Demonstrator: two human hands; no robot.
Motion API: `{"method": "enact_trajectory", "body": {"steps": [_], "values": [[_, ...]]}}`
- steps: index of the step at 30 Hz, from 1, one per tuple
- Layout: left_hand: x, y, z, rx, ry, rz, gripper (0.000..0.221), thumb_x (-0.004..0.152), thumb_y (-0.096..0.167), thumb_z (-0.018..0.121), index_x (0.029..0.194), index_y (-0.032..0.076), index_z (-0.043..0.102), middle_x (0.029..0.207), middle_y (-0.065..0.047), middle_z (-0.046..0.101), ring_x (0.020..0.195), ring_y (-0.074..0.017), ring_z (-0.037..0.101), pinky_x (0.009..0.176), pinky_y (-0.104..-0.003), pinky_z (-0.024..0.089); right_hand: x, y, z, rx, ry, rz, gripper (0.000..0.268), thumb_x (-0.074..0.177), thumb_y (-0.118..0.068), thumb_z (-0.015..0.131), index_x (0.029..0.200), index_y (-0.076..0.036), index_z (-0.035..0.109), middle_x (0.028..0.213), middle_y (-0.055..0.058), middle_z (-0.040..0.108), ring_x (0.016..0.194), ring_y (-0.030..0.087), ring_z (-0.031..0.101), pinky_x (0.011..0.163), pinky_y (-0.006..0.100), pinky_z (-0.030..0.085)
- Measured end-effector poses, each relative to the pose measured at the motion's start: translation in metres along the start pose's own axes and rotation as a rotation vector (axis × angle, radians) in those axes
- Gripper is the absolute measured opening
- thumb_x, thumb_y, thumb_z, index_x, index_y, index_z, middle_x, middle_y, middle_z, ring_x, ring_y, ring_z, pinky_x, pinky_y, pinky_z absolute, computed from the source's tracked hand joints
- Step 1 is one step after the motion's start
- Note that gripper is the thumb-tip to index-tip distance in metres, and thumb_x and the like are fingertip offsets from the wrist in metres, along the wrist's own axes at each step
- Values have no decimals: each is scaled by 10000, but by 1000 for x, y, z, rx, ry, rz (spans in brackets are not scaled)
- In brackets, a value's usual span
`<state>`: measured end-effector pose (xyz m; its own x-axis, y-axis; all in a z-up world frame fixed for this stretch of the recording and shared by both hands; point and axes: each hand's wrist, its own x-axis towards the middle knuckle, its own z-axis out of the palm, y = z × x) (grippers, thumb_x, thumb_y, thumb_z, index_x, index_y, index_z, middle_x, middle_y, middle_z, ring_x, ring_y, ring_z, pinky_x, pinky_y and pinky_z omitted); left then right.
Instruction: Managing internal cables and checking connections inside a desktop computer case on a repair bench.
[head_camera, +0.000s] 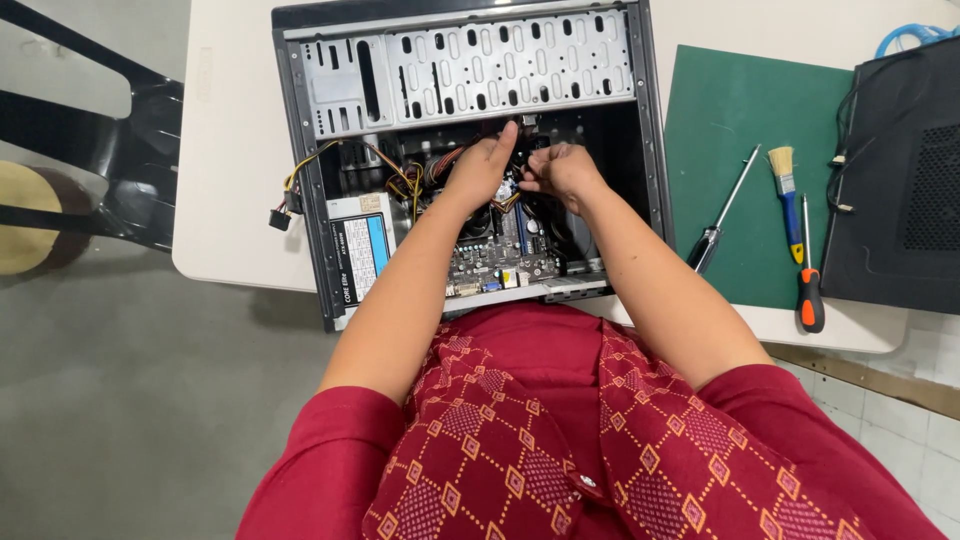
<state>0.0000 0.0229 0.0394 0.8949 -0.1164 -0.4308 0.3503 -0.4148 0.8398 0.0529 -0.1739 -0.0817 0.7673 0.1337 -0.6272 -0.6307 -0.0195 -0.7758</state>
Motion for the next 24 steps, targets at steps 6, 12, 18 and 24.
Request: {"method": "enact_trajectory", "body": {"steps": [6,12,18,24], "values": [[3,2,1,20,-16,-34,949,979,784,268,1336,-9,646,1452,-178,589,1428,-347,459,1217,-477,335,4,6,0,7,2,-24,361,987,-69,680,1244,159,568,1006,268,690,893,335,766,826,462,709],[0,11,-4,-18,-53,-65,981,960,793,302,1463,-21,519,1504,-201,532,1472,-324,401,1260,-477,278,-18,-9,8,-17,7,-43,380,999,-80,655,1271,164,549,983,226,677,877,295,763,825,421,714],[16,-2,1,-51,-84,-56,1042,961,822,274,1549,-32,384,1580,-235,430,1517,-349,323,1282,-481,225,-24,-12,8,-18,18,-51,383,1008,-101,652,1264,165,551,980,215,674,871,268,755,823,410,716],[10,6,-3,-68,-106,-56,1059,962,820,267,1579,-40,314,1597,-266,388,1524,-369,306,1282,-486,223,-17,-7,9,-7,33,-71,364,1006,-97,651,1242,166,560,917,192,680,834,254,759,800,402,719]]}}
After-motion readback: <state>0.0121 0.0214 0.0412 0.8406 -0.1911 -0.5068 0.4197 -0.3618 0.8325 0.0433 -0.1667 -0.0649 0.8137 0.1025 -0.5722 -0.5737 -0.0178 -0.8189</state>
